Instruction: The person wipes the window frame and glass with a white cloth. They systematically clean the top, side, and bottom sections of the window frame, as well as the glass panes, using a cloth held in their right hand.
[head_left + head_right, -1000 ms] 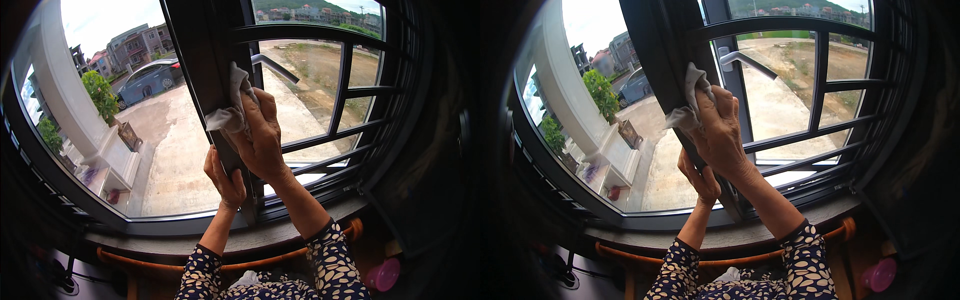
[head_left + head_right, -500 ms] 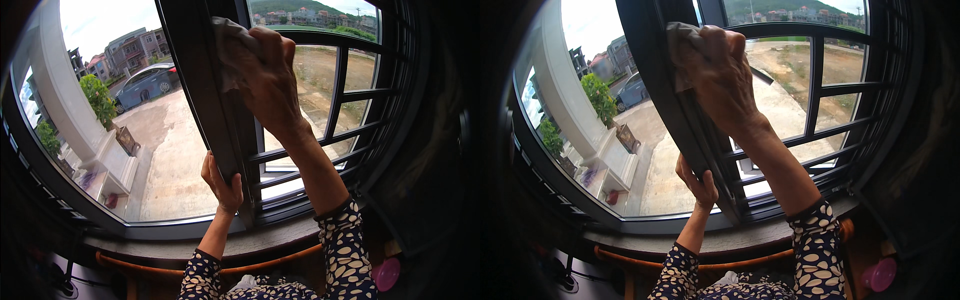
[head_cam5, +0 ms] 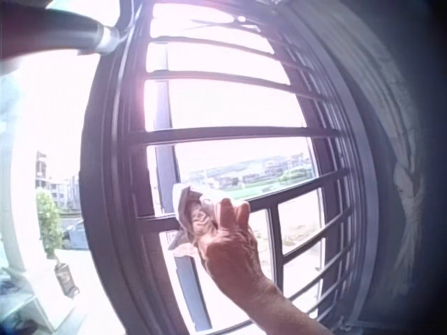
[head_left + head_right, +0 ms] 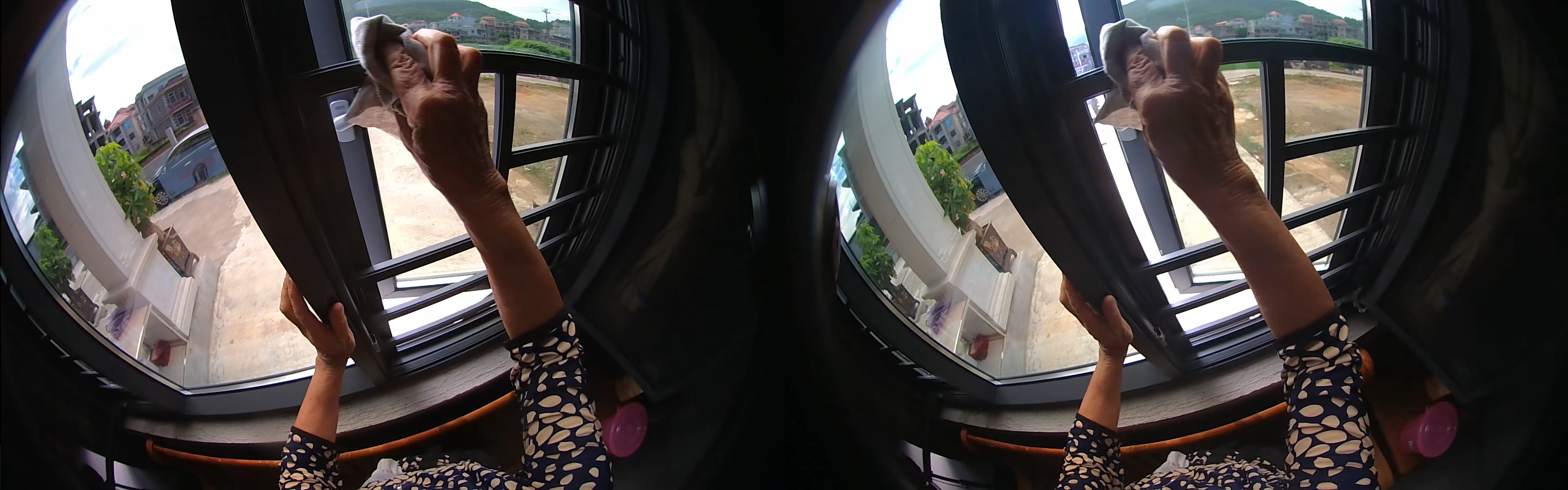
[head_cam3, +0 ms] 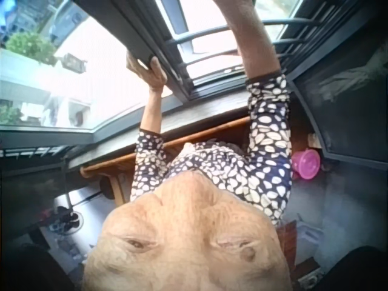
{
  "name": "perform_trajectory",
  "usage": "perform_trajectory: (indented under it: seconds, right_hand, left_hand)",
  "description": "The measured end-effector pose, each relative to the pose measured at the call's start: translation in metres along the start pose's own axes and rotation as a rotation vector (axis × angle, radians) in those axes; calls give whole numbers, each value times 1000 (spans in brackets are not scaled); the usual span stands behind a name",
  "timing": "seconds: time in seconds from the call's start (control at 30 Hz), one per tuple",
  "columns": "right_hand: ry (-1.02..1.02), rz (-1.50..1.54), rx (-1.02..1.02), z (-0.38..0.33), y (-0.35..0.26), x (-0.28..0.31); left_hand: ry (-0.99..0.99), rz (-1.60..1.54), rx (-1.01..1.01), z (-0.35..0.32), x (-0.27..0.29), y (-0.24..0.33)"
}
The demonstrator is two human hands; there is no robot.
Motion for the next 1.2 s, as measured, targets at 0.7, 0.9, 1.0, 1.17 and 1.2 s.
perform_trajectory:
  seconds: [0.7,0.9,1.0,1.17,1.2]
  right_hand:
    - [-26,11,-151,2,-13,-3]
    - [117,368,29,40,-42,7]
    - [-27,265,18,21,-66,-8]
    - [12,261,-38,-1,-77,-10]
    - [-4,257,-35,-10,-78,-11]
  left_hand:
    - [-10,-24,0,-3,4,-4]
    - [-11,-39,0,0,0,4]
    - [-12,-37,5,-1,2,2]
    - [-18,-32,3,-2,3,-1]
    - [-19,-40,9,-4,0,-1]
Point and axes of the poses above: each hand's wrist, its own z-axis towards the middle knuckle, its own x-axis out of the back of the hand, y = z × x, the point moved 8 cm from there along z, towards the middle knuckle, and after that the axes turned 3 degrees about y, right-handed, at the moved point
